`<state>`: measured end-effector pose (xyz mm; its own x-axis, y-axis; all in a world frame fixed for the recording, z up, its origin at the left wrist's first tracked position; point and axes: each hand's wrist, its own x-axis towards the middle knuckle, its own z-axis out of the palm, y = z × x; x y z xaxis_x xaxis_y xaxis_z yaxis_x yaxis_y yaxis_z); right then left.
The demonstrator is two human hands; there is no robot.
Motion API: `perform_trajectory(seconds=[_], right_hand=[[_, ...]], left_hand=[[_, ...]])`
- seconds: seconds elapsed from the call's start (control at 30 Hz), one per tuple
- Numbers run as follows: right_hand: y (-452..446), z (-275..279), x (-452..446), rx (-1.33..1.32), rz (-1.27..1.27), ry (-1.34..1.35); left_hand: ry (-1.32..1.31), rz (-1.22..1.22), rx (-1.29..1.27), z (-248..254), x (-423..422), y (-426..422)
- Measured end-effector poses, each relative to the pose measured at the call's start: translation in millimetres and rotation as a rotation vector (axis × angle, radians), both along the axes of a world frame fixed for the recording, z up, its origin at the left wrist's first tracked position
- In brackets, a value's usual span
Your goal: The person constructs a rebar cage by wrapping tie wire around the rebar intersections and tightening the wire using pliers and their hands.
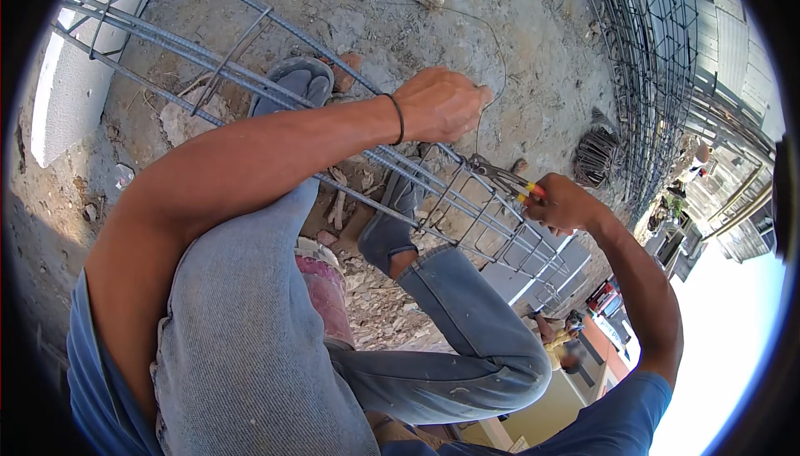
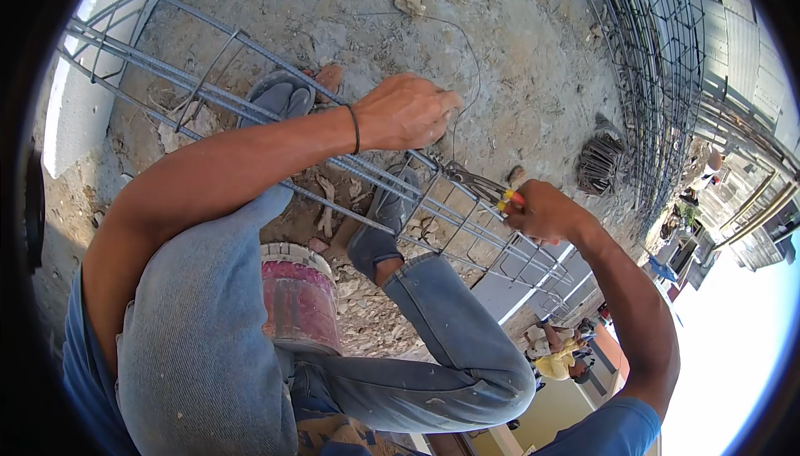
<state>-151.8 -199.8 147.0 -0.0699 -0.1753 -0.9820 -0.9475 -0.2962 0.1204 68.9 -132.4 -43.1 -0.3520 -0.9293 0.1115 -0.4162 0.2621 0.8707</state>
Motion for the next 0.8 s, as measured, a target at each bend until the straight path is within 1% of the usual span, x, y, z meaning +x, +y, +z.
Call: perform_trajectory(seconds=[0.03,0.07,0.13,0.17,0.23,0.37,0.43,0.47,0.53,0.57,0.6,0.63,0.67,0.7,0.73,0.77,0.8], right_hand=[[9.1,-1.1,0.9,0.010,-0.294,0.101],[19.7,-3.8,-1.2,0.012,-0.294,0.102],[42.3,-8.8,-15.5,-0.096,-0.394,0.027],[54.2,-14.3,-30.0,-0.100,-0.397,0.031],[78.4,-27.4,-58.4,-0.275,-0.185,-0.232],[90.4,-28.1,-68.8,-0.361,-0.176,-0.279],[73.6,-18.8,-60.8,-0.337,0.016,-0.353],[61.9,-9.4,-48.0,-0.337,0.016,-0.349],[27.7,7.0,-12.8,0.018,-0.388,-0.030],[10.5,6.4,-7.3,0.148,-0.436,0.034],[-1.1,5.6,-4.4,0.147,-0.438,0.039],[-12.3,3.2,-0.8,0.227,-0.427,0.086],[-21.4,4.0,11.6,0.311,-0.413,0.140],[-29.7,7.4,29.3,0.264,-0.234,0.214],[-35.2,6.8,38.6,0.269,-0.231,0.223],[-38.3,7.1,42.4,0.200,0.058,0.121],[-38.5,11.8,44.2,0.126,0.341,0.020]], left_hand=[[0.011,0.017,0.007,-3.9,0.6,-0.2],[0.011,0.018,0.009,-3.0,4.0,1.1],[-0.040,-0.052,0.043,1.6,7.5,3.5],[-0.036,-0.056,0.040,4.4,8.7,3.0],[-0.078,-0.172,0.119,9.9,11.1,2.0],[-0.038,-0.244,0.060,5.5,6.4,3.4],[-0.092,-0.444,0.115,6.2,3.6,1.1],[-0.088,-0.444,0.115,8.2,2.6,0.8],[-0.215,-0.618,0.093,13.5,5.5,0.3],[-0.212,-0.616,0.093,15.5,6.1,-0.5],[-0.253,-0.655,0.111,17.1,5.5,-1.3],[-0.296,-0.690,0.129,16.9,5.9,-2.8],[-0.286,-0.686,0.131,14.0,3.9,-4.2],[-0.258,-0.712,0.205,10.5,1.9,-6.4],[-0.232,-0.740,0.278,6.2,0.6,-9.2],[-0.222,-0.744,0.277,2.5,-1.8,-11.5],[-0.165,-0.759,0.353,-0.2,-5.6,-15.0]])
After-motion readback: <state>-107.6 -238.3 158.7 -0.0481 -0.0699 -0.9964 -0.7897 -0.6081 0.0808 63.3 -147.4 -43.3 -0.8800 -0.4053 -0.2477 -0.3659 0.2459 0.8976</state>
